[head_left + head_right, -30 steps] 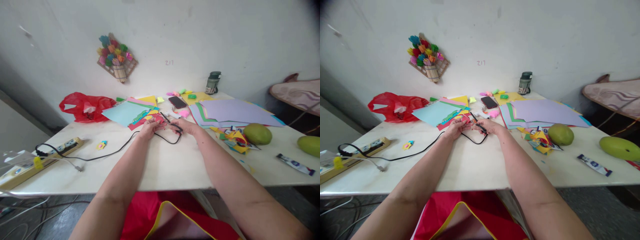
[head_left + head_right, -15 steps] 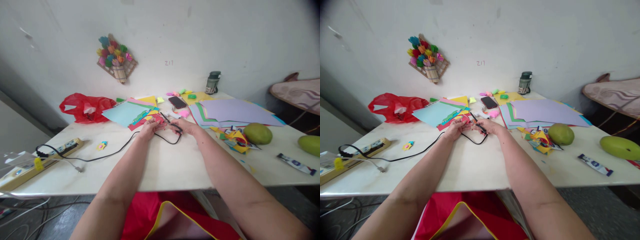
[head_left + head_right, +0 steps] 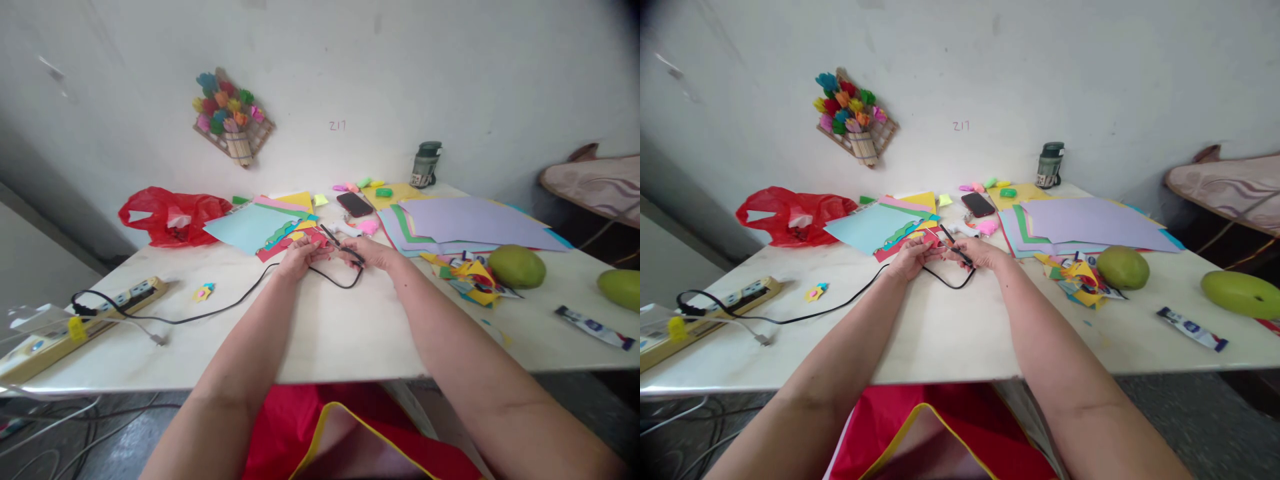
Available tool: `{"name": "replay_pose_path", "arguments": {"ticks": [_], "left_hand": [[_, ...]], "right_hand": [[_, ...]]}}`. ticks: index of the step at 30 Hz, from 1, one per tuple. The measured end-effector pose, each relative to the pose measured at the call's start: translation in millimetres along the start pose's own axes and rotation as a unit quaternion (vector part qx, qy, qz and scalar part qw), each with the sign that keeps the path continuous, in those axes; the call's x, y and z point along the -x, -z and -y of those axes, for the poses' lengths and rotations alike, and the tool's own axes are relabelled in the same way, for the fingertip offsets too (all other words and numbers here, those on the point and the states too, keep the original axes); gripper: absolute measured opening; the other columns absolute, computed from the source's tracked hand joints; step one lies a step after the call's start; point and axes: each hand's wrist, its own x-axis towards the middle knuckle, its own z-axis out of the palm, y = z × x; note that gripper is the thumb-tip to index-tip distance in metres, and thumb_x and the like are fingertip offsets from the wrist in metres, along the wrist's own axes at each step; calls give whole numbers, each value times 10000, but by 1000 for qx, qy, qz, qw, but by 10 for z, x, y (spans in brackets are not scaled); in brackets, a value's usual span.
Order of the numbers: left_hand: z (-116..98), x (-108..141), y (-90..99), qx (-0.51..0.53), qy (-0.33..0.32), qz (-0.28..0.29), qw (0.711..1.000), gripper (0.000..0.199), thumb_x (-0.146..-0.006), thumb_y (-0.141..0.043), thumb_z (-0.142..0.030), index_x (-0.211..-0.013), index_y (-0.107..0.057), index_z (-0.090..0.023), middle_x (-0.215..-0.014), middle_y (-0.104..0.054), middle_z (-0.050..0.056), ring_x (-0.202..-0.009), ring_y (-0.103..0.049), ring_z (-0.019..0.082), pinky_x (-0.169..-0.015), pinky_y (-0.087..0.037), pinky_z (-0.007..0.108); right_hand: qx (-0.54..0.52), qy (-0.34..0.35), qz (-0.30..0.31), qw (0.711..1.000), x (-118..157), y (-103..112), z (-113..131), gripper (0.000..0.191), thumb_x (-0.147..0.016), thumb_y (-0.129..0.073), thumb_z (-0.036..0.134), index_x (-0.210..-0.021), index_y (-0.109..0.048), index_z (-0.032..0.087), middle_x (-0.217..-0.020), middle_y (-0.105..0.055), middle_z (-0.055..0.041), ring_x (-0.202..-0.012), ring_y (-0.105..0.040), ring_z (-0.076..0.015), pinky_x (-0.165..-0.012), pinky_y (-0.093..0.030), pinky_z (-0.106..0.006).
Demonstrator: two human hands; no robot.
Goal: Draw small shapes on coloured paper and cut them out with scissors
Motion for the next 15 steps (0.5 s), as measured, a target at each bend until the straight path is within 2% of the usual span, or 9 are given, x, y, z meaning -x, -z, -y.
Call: {"name": "replay_pose_path", "arguments": {"ticks": [15], "left_hand": [[-14,11,-19,11,2,1,1000,187,-656,-762,-168,-736,-599,-122,-780,-723,74,-834,-731,271,-743,-589,348]], "right_hand": [[6,9,-2,1000,-41,21,-61,216,-769,-675,365,-800,-575,176,-539,-578,39,-416,-497,-70,-349,-307,-173]]}}
